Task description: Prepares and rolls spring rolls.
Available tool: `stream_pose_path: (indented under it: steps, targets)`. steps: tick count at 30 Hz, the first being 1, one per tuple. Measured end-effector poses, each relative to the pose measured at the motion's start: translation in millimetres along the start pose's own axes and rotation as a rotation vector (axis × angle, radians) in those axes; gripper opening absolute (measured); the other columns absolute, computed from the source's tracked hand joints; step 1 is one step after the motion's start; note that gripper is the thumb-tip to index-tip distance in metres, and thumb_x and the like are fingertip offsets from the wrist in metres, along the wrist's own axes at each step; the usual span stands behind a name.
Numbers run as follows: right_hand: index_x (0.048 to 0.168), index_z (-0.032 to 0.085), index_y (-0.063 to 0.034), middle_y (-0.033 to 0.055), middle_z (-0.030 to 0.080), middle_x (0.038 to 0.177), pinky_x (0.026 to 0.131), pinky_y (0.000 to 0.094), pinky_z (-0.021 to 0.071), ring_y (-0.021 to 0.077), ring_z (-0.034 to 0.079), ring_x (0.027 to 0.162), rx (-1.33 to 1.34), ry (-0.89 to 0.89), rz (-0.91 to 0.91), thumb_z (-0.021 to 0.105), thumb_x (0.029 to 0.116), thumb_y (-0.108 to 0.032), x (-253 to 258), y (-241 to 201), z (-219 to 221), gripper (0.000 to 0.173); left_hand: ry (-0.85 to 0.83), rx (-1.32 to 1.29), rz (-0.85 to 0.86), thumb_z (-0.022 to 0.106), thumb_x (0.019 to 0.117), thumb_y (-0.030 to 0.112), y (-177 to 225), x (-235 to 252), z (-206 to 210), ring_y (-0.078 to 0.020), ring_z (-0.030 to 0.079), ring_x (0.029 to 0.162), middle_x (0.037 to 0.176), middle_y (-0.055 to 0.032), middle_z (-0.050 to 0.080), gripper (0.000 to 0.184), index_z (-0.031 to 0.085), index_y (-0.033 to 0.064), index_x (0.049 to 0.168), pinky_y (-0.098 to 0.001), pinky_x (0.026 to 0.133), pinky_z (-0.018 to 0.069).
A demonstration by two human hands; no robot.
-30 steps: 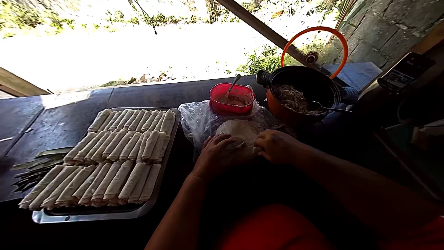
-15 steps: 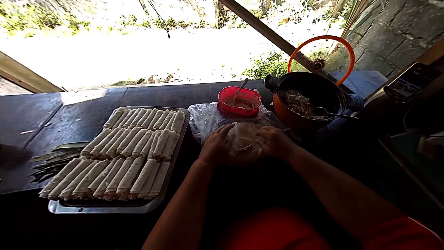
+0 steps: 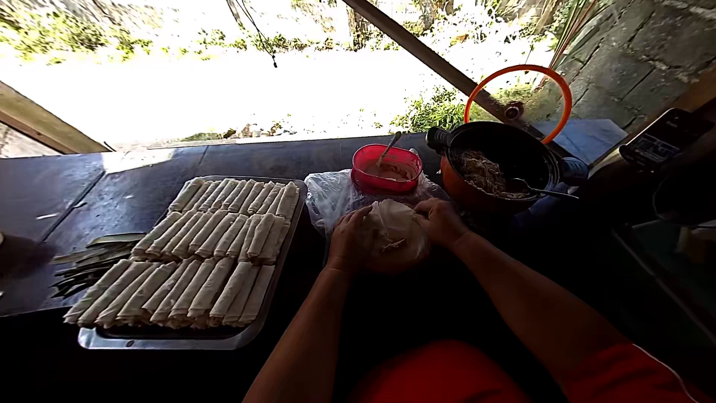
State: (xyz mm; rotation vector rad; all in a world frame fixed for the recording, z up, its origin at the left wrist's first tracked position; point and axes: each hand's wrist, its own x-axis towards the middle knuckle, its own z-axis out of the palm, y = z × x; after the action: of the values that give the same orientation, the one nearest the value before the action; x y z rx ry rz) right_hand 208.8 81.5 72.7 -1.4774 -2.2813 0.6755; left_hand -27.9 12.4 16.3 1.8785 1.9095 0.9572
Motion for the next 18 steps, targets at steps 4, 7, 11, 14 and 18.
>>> stream_pose_path:
  steps: [4, 7, 11, 14, 18]
  targets:
    - [0.104, 0.079, -0.0139, 0.0068, 0.073, 0.105, 0.095, 0.0484, 0.0533, 0.0239, 0.068, 0.106, -0.155, 0.095, -0.098, 0.064, 0.0999, -0.029, -2.7, 9.1, 3.6, 0.021, -0.001, -0.024, -0.010, 0.073, 0.0933, 0.026, 0.1, 0.5, -1.5, -0.0205, 0.057, 0.132, 0.136, -0.0021, 0.065, 0.049, 0.061, 0.0202, 0.141, -0.0478, 0.112, 0.0452]
    - [0.103, 0.077, -0.0110, 0.0075, 0.073, 0.103, 0.095, 0.0456, 0.0550, 0.0234, 0.068, 0.104, -0.094, 0.143, -0.132, 0.064, 0.1003, -0.025, -3.2, 10.1, 7.1, 0.020, 0.001, -0.030, -0.015, 0.073, 0.0934, 0.025, -0.3, 0.2, -1.3, -0.0208, 0.057, 0.132, 0.137, -0.0024, 0.065, 0.049, 0.061, 0.0205, 0.141, -0.0475, 0.111, 0.0454]
    - [0.103, 0.071, -0.0087, 0.0098, 0.072, 0.094, 0.087, 0.0492, 0.0567, 0.0238, 0.070, 0.092, 0.033, -0.019, 0.074, 0.058, 0.1042, -0.024, -3.1, 8.0, 0.5, 0.020, 0.021, -0.039, -0.009, 0.074, 0.0930, 0.023, -0.9, -0.6, 0.1, -0.0209, 0.057, 0.131, 0.137, -0.0033, 0.064, 0.048, 0.063, 0.0198, 0.139, -0.0468, 0.111, 0.0457]
    - [0.110, 0.071, -0.0094, 0.0112, 0.073, 0.101, 0.094, 0.0502, 0.0549, 0.0252, 0.070, 0.101, -0.056, -0.122, 0.178, 0.058, 0.1040, -0.025, -4.0, 10.0, -1.4, 0.021, 0.068, -0.036, 0.059, 0.070, 0.0947, 0.016, -1.1, -4.9, -2.1, -0.0203, 0.056, 0.133, 0.139, -0.0027, 0.063, 0.041, 0.065, 0.0184, 0.136, -0.0467, 0.112, 0.0461]
    - [0.128, 0.068, -0.0103, 0.0136, 0.070, 0.120, 0.101, 0.0520, 0.0524, 0.0318, 0.065, 0.116, -0.240, 0.070, 0.009, 0.059, 0.1039, -0.024, -17.8, 13.8, 3.7, 0.029, 0.096, -0.050, 0.242, 0.069, 0.0917, 0.020, -3.9, -27.6, -7.1, -0.0157, 0.059, 0.128, 0.131, 0.0018, 0.067, 0.034, 0.070, 0.0199, 0.126, -0.0442, 0.108, 0.0497]
